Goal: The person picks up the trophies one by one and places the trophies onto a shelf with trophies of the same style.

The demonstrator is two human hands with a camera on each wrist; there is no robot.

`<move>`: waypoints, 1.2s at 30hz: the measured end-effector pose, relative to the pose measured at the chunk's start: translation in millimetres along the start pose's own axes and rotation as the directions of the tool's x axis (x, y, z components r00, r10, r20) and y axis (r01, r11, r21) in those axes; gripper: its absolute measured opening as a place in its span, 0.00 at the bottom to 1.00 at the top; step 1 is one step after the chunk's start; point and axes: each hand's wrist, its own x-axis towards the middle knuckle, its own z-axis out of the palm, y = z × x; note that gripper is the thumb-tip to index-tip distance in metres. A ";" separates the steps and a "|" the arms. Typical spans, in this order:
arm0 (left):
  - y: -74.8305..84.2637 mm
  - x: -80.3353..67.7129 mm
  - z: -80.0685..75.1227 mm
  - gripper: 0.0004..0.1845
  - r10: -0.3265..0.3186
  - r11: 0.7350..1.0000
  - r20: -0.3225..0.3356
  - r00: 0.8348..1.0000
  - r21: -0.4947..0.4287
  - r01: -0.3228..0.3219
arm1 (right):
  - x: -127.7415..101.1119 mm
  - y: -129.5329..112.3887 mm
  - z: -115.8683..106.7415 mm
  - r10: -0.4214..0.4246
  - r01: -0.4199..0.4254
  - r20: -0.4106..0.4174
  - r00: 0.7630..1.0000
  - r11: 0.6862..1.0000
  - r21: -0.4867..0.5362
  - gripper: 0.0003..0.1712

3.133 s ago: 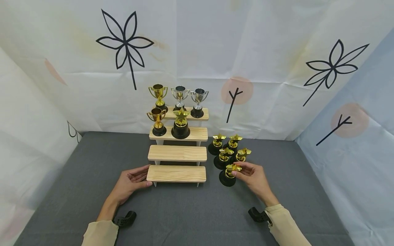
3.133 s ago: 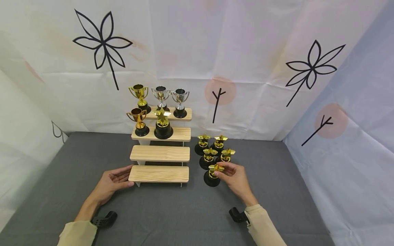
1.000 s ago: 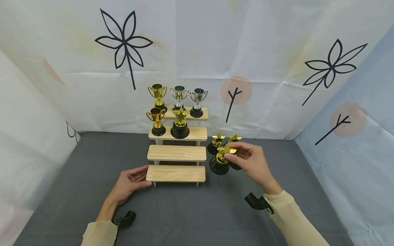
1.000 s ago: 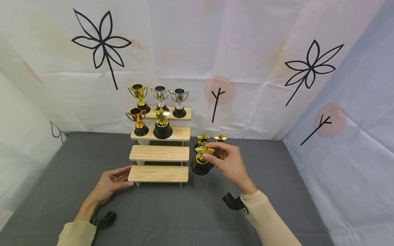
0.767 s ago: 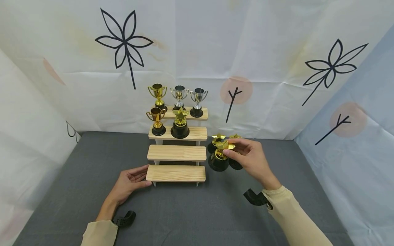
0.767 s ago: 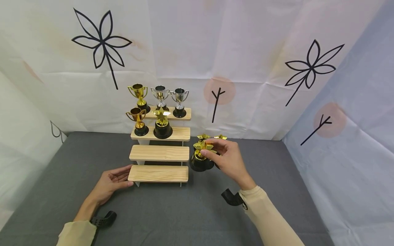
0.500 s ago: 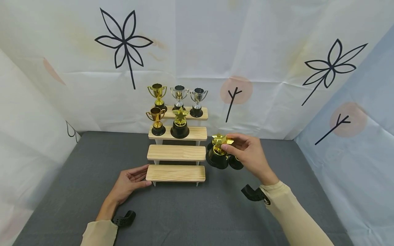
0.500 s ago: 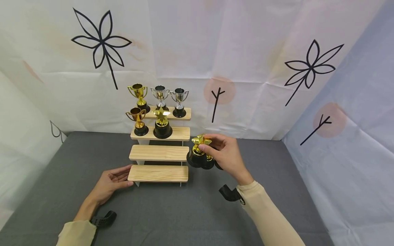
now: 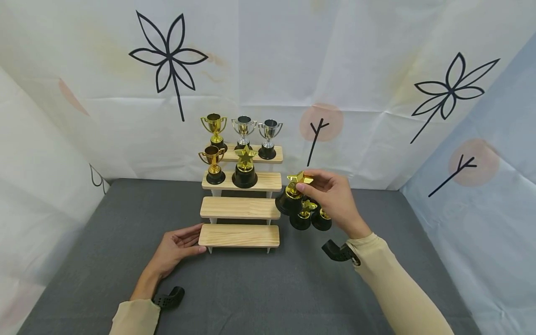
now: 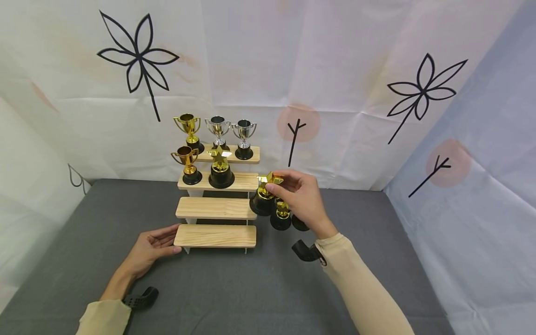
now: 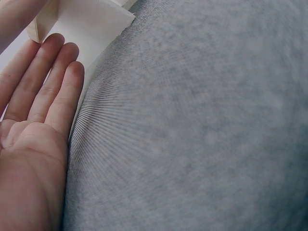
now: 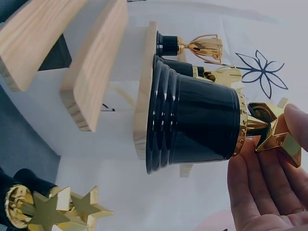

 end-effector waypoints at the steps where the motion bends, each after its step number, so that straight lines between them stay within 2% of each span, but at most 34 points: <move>1: 0.2 0.0 0.1 0.39 0.001 1.000 0.000 1.000 -0.002 -0.001 | 1.8 -1.0 0.2 -0.003 0.003 -0.001 1.000 1.000 -0.004 0.20; 12: 1.1 -0.6 -0.6 0.39 0.009 1.000 0.005 1.000 -0.003 -0.009 | 22.7 -0.2 7.8 -0.026 0.026 -0.027 0.999 1.000 -0.008 0.20; 22: 1.4 0.2 0.1 0.40 -0.012 1.000 -0.005 1.000 -0.003 0.012 | 40.5 0.8 15.4 -0.023 0.023 -0.021 1.000 1.000 0.018 0.21; 29: 1.7 0.5 0.5 0.40 -0.017 1.000 -0.010 1.000 -0.005 0.017 | 50.9 3.2 20.7 0.001 -0.001 -0.016 1.000 1.000 -0.009 0.23; 36: 0.5 0.8 0.2 0.40 -0.016 1.000 -0.010 1.000 -0.007 0.016 | 59.0 8.2 26.0 -0.012 0.012 -0.008 1.000 1.000 -0.014 0.21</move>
